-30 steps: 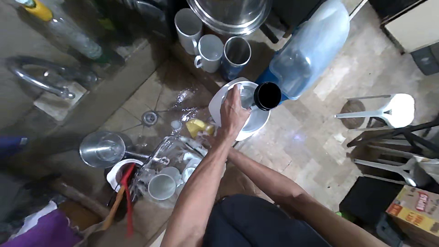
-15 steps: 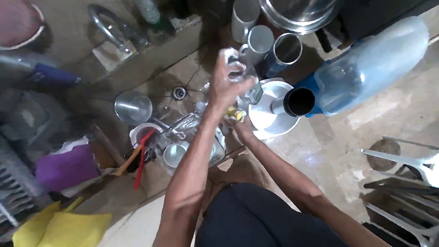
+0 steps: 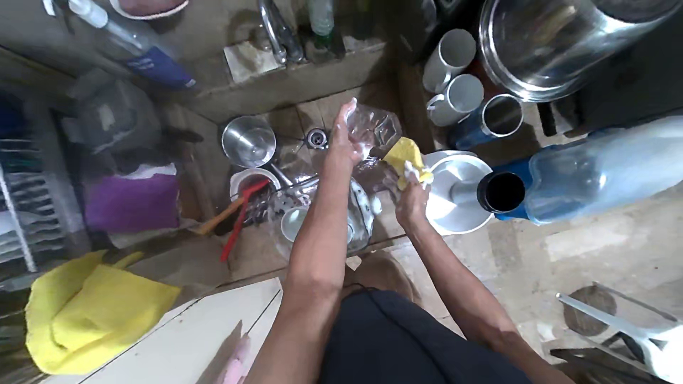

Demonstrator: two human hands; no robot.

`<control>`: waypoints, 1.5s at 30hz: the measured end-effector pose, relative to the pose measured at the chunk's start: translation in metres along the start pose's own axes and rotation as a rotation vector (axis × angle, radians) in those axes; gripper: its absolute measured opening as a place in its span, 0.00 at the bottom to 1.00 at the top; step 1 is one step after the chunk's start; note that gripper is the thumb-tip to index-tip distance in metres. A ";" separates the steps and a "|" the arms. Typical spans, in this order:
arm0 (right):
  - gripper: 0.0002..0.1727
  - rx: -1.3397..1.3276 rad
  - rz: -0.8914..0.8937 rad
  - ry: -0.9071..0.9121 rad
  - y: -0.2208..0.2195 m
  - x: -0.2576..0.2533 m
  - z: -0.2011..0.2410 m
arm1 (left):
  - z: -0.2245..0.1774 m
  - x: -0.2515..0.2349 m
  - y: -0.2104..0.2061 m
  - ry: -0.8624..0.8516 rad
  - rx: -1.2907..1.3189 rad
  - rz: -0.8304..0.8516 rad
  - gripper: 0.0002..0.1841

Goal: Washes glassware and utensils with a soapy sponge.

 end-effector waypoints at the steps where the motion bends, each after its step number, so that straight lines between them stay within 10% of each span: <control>1: 0.31 0.010 -0.013 0.066 -0.002 -0.001 0.007 | 0.000 0.001 -0.001 0.008 0.024 -0.007 0.32; 7: 0.35 0.295 0.150 0.581 -0.037 0.004 0.040 | 0.018 0.026 -0.009 -0.059 -0.178 0.083 0.26; 13: 0.36 0.379 0.243 0.581 -0.054 0.014 0.047 | 0.009 0.041 0.002 0.009 -0.320 0.330 0.32; 24: 0.30 0.662 0.466 0.845 -0.120 0.038 0.137 | -0.111 0.033 0.050 -0.692 -1.511 0.375 0.51; 33: 0.41 1.097 0.760 0.513 -0.160 0.044 0.130 | -0.147 0.044 0.065 -1.061 -1.595 0.454 0.43; 37: 0.21 1.215 0.722 0.739 -0.167 0.051 0.125 | -0.154 0.044 0.072 -1.094 -1.616 0.522 0.44; 45: 0.23 1.525 0.890 0.855 -0.186 0.066 0.097 | -0.158 0.041 0.083 -1.036 -1.593 0.755 0.45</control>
Point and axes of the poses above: each hand's wrist, its own x-axis away from the middle knuckle, its own y-axis out of the back of the hand, z = x × y, the point moved 5 cm from there along -x, towards the middle knuckle, and after that the axes turned 11 degrees about -y, right-handed, at the moved point
